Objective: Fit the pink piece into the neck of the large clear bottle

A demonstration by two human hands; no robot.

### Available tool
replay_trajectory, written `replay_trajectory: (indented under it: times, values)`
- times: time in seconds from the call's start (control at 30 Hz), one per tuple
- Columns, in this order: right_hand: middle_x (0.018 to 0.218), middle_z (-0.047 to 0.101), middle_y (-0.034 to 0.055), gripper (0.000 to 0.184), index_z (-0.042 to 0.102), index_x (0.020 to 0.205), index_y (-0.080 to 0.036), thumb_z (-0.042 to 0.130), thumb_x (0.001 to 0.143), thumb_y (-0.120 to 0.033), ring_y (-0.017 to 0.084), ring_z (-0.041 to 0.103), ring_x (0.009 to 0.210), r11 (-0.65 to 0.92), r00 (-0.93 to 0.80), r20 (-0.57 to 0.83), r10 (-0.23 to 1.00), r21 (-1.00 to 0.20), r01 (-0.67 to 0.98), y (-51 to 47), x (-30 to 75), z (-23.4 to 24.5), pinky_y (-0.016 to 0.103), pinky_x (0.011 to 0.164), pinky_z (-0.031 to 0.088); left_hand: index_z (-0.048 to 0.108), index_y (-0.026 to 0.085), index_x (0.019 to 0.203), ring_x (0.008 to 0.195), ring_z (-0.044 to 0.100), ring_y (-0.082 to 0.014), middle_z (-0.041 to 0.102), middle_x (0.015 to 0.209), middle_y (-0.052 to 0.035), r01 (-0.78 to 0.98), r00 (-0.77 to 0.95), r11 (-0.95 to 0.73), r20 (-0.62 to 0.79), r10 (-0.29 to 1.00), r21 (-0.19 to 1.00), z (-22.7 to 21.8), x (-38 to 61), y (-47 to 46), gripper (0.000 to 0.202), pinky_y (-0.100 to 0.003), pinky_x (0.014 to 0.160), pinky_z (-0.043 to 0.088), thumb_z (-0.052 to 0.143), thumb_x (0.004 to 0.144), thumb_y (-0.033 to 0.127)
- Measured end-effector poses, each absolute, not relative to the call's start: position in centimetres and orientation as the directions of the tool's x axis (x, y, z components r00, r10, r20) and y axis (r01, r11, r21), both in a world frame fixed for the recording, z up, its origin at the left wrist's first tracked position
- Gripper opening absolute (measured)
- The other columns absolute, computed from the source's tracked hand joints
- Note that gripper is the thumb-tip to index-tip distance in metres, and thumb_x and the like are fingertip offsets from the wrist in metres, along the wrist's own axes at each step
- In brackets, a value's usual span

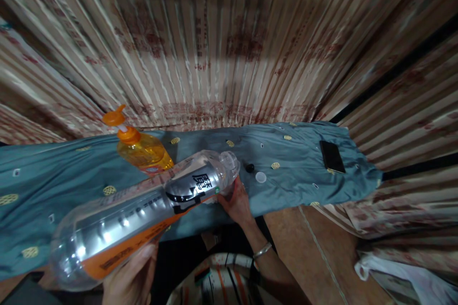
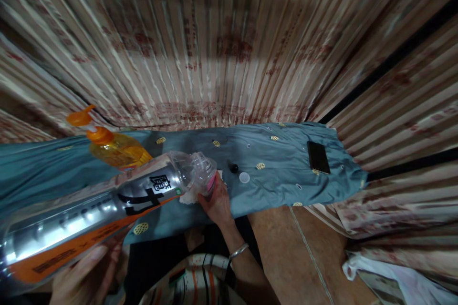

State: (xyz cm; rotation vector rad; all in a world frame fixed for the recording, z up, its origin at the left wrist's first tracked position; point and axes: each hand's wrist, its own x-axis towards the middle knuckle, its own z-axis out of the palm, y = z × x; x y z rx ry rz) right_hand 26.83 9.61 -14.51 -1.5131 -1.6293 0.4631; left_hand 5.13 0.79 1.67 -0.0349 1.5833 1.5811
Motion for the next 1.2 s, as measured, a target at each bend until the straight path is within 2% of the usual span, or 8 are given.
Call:
replay_trajectory:
  times: [0.1, 0.23, 0.37, 0.43, 0.57, 0.8, 1.0, 1.2]
  values:
    - [0.143, 0.058, 0.0209, 0.09, 0.03, 0.154, -0.014, 0.076, 0.08, -0.035, 0.035, 0.058, 0.131, 0.197, 0.088, 0.32, 0.943, -0.753, 0.628, 9.6, 26.9, -14.6, 0.054, 0.107, 0.051, 0.078, 0.025, 0.073, 0.073, 0.075, -0.0183, 0.079, 0.077, 0.0036, -0.602, -0.593, 0.187, -0.591, 0.546, 0.777, 0.9, 4.6, 0.5, 0.05, -0.018, 0.067, 0.059, 0.094, 0.027, 0.015]
    - [0.141, 0.058, 0.021, 0.089, 0.031, 0.154, -0.014, 0.076, 0.08, -0.036, 0.036, 0.057, 0.131, 0.19, 0.084, 0.303, 0.949, -0.767, 0.613, 9.6, 26.9, -14.6, 0.055, 0.106, 0.051, 0.077, 0.026, 0.068, 0.068, 0.074, -0.0163, 0.076, 0.068, 0.0059, -0.628, -0.589, 0.156, -0.597, 0.544, 0.762, 0.7, 4.5, 0.5, 0.048, -0.015, 0.061, 0.058, 0.096, 0.025, 0.014]
    - [0.14, 0.059, 0.0207, 0.087, 0.033, 0.153, -0.013, 0.075, 0.08, -0.035, 0.036, 0.057, 0.131, 0.194, 0.083, 0.303, 0.949, -0.775, 0.602, 9.6, 27.0, -14.6, 0.055, 0.107, 0.051, 0.08, 0.025, 0.079, 0.075, 0.076, -0.0185, 0.079, 0.079, 0.0022, -0.615, -0.58, 0.117, -0.548, 0.603, 0.78, 0.8, 4.7, 0.7, 0.055, -0.019, 0.071, 0.06, 0.098, 0.028, 0.017]
    - [0.14, 0.059, 0.0202, 0.086, 0.033, 0.152, -0.014, 0.075, 0.08, -0.036, 0.036, 0.057, 0.13, 0.193, 0.082, 0.299, 0.951, -0.777, 0.599, 9.6, 27.0, -14.6, 0.055, 0.107, 0.051, 0.08, 0.024, 0.081, 0.073, 0.076, -0.0194, 0.08, 0.082, 0.0006, -0.617, -0.575, 0.148, -0.572, 0.585, 0.772, 0.7, 4.6, 0.7, 0.059, -0.02, 0.07, 0.06, 0.098, 0.025, 0.018]
    - [0.141, 0.058, 0.0205, 0.086, 0.032, 0.153, -0.014, 0.074, 0.081, -0.037, 0.035, 0.058, 0.13, 0.197, 0.076, 0.301, 0.951, -0.776, 0.599, 9.6, 27.0, -14.7, 0.054, 0.108, 0.05, 0.076, 0.021, 0.067, 0.063, 0.072, -0.0165, 0.076, 0.07, 0.0018, -0.595, -0.601, 0.161, -0.569, 0.562, 0.788, 0.4, 4.2, 0.3, 0.051, -0.016, 0.061, 0.058, 0.097, 0.021, 0.017]
    - [0.14, 0.058, 0.021, 0.087, 0.031, 0.154, -0.013, 0.074, 0.082, -0.038, 0.035, 0.058, 0.13, 0.208, 0.085, 0.331, 0.94, -0.752, 0.626, 9.5, 26.9, -15.0, 0.054, 0.107, 0.051, 0.072, 0.022, 0.06, 0.056, 0.067, -0.0137, 0.071, 0.062, 0.005, -0.566, -0.573, 0.152, -0.519, 0.634, 0.81, 0.6, 4.5, 0.6, 0.043, -0.023, 0.067, 0.061, 0.097, 0.026, 0.019]
    - [0.141, 0.058, 0.0208, 0.087, 0.031, 0.154, -0.014, 0.074, 0.082, -0.039, 0.035, 0.058, 0.13, 0.203, 0.082, 0.324, 0.943, -0.75, 0.629, 9.5, 27.0, -15.0, 0.054, 0.107, 0.05, 0.078, 0.024, 0.073, 0.068, 0.074, -0.0191, 0.078, 0.075, 0.0016, -0.578, -0.591, 0.12, -0.515, 0.621, 0.807, 0.9, 4.8, 0.6, 0.053, -0.021, 0.068, 0.061, 0.098, 0.024, 0.018]
    - [0.142, 0.057, 0.0209, 0.085, 0.032, 0.153, -0.015, 0.073, 0.082, -0.037, 0.035, 0.056, 0.132, 0.208, 0.078, 0.325, 0.942, -0.752, 0.626, 9.4, 27.0, -14.8, 0.055, 0.108, 0.05, 0.079, 0.024, 0.075, 0.068, 0.075, -0.0193, 0.079, 0.076, 0.0011, -0.597, -0.582, 0.177, -0.574, 0.576, 0.782, 0.2, 4.4, 0.5, 0.05, -0.021, 0.067, 0.061, 0.098, 0.029, 0.018]
